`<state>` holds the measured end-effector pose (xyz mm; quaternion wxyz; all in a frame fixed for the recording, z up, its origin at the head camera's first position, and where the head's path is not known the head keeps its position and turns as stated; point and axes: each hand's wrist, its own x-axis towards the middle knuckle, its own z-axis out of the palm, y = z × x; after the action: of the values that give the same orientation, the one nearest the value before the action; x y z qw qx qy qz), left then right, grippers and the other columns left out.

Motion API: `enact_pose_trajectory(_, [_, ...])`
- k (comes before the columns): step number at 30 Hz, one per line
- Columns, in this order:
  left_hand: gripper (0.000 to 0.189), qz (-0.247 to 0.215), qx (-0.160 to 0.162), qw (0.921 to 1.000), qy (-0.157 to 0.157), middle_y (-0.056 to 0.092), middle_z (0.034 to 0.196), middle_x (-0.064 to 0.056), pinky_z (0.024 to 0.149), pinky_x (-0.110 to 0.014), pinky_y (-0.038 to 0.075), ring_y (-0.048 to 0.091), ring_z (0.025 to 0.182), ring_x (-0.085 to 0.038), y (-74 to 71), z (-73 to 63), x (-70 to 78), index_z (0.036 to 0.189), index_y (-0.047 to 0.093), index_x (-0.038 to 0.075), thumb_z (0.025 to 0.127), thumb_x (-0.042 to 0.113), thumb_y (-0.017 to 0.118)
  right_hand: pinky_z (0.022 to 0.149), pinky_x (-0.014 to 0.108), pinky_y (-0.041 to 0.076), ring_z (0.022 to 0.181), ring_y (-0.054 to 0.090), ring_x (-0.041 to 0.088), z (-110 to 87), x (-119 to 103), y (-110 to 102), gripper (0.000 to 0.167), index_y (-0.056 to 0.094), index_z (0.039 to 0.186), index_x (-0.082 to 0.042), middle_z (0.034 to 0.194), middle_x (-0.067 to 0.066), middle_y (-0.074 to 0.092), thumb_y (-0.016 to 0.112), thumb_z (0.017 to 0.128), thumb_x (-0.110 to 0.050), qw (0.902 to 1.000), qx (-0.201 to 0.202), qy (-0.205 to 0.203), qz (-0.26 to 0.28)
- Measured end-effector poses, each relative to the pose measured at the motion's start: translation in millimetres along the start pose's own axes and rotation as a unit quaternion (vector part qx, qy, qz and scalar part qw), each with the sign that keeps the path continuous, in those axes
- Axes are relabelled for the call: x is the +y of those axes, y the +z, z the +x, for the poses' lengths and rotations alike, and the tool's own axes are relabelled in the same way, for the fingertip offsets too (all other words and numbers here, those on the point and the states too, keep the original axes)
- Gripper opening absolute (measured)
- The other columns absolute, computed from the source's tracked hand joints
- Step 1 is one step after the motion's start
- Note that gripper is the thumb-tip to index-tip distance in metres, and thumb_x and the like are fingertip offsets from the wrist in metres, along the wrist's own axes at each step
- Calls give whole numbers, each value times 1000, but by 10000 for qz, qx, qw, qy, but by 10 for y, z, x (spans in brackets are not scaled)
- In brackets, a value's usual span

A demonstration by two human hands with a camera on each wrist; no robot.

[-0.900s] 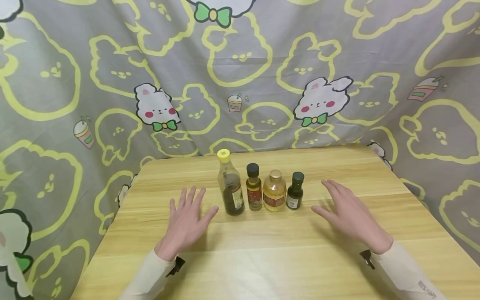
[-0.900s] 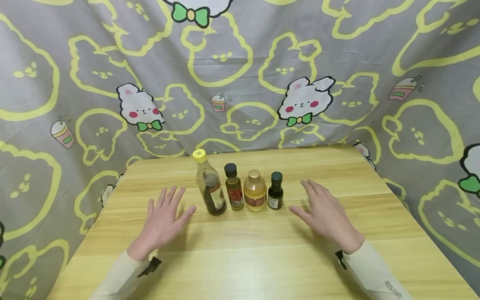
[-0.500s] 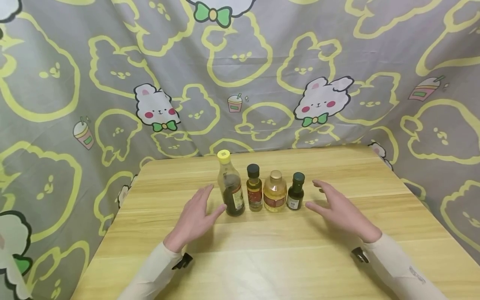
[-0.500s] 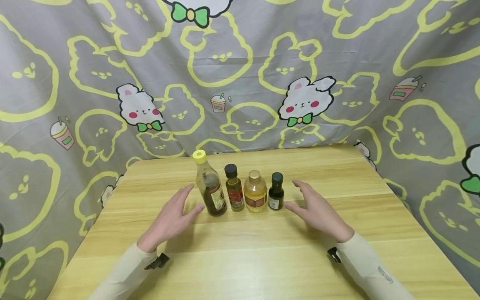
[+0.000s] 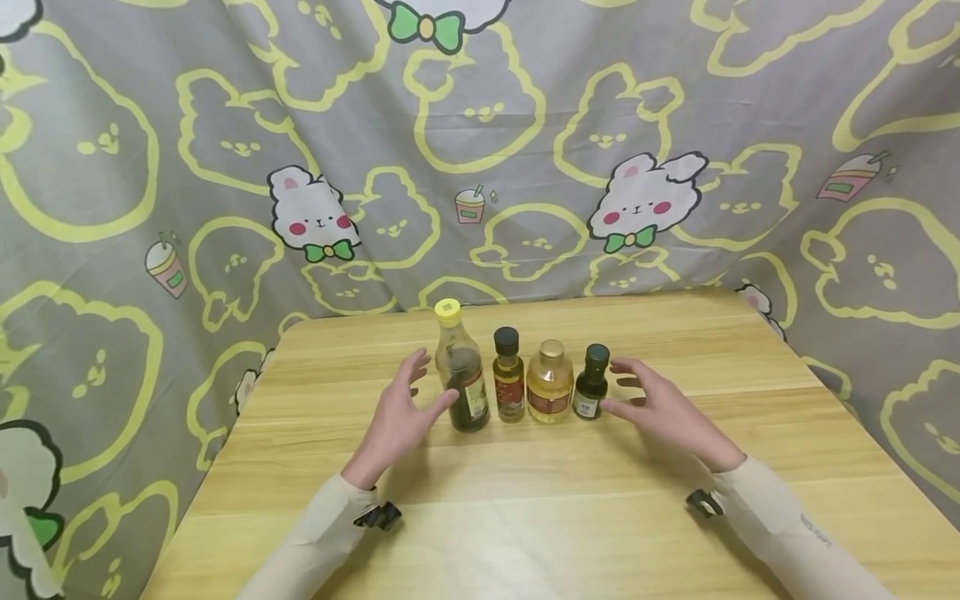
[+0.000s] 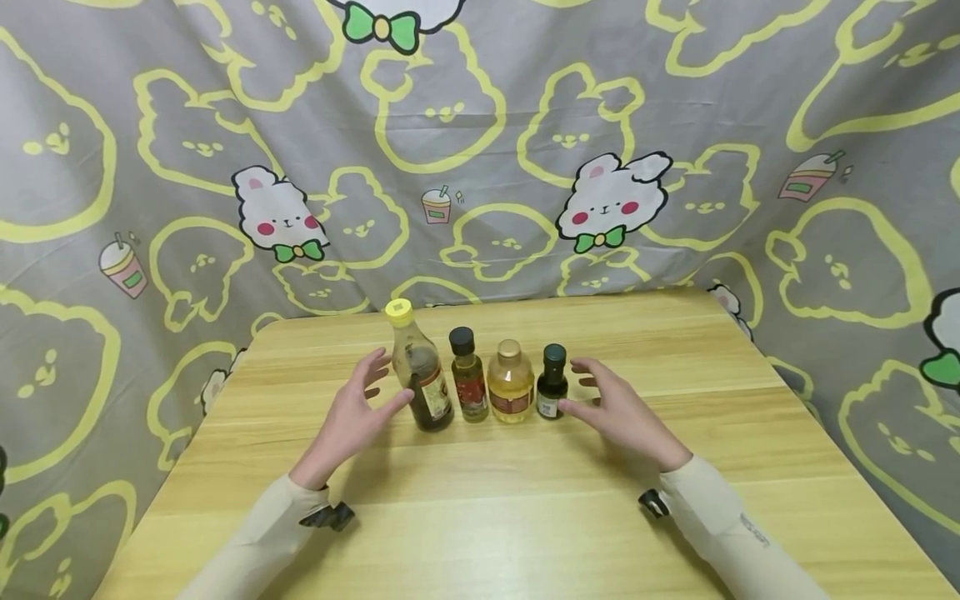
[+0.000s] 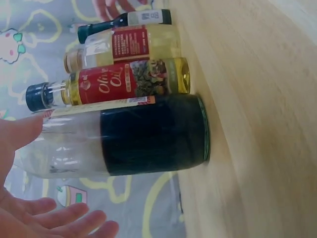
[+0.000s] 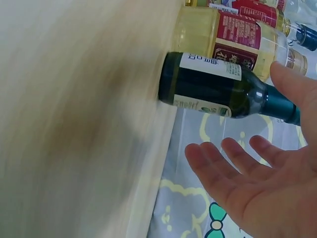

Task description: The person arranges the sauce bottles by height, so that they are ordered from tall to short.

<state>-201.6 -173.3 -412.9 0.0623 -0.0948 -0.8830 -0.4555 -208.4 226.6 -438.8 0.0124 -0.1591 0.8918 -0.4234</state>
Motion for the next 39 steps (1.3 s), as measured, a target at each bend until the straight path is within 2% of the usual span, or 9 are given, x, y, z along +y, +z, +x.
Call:
enact_pose_trajectory(8, [71,-704,356,9969,24,55,147,-12,108,-50,49,55,134,-32,86,54,7,149,45,7,91,30,79,103,54,52,133,51,49,67,40,91,70,38,150,-3,151,24,45,72,97,-33,9990,78,-36,430])
enact_pose_trajectory(13, [68,-1086,302,9936,-2,57,144,-12,107,-53,49,55,134,-31,142,74,14,147,47,8,90,25,80,99,52,55,132,52,47,85,50,116,63,40,148,-5,148,22,48,69,99,-33,9973,135,156,702])
enact_pose_trajectory(17, [68,-1152,212,9931,-54,58,143,-11,106,-53,50,54,134,-29,187,73,17,147,47,10,89,22,82,95,51,57,130,53,46,89,30,123,61,42,146,-5,144,23,50,70,99,-31,9962,195,242,813])
enact_pose_trajectory(21, [69,-1193,254,9925,-49,58,142,-11,105,-51,51,54,134,-29,212,77,29,146,47,10,88,21,83,95,52,56,129,53,45,96,13,132,58,44,144,-6,143,22,51,70,99,-30,9958,228,249,849])
enact_pose_trajectory(29, [73,-1303,279,9910,-125,60,140,-11,105,-48,52,55,133,-27,223,120,16,147,46,13,86,23,85,87,42,58,129,54,46,115,42,152,54,47,142,-7,141,20,52,70,99,-31,9946,275,291,959])
enact_pose_trajectory(39, [79,-1397,225,9894,-342,59,138,-14,98,-43,57,58,129,-33,231,138,22,154,43,16,87,23,84,93,50,58,127,56,44,157,67,187,49,51,142,-11,141,21,53,70,99,-26,9953,329,226,883])
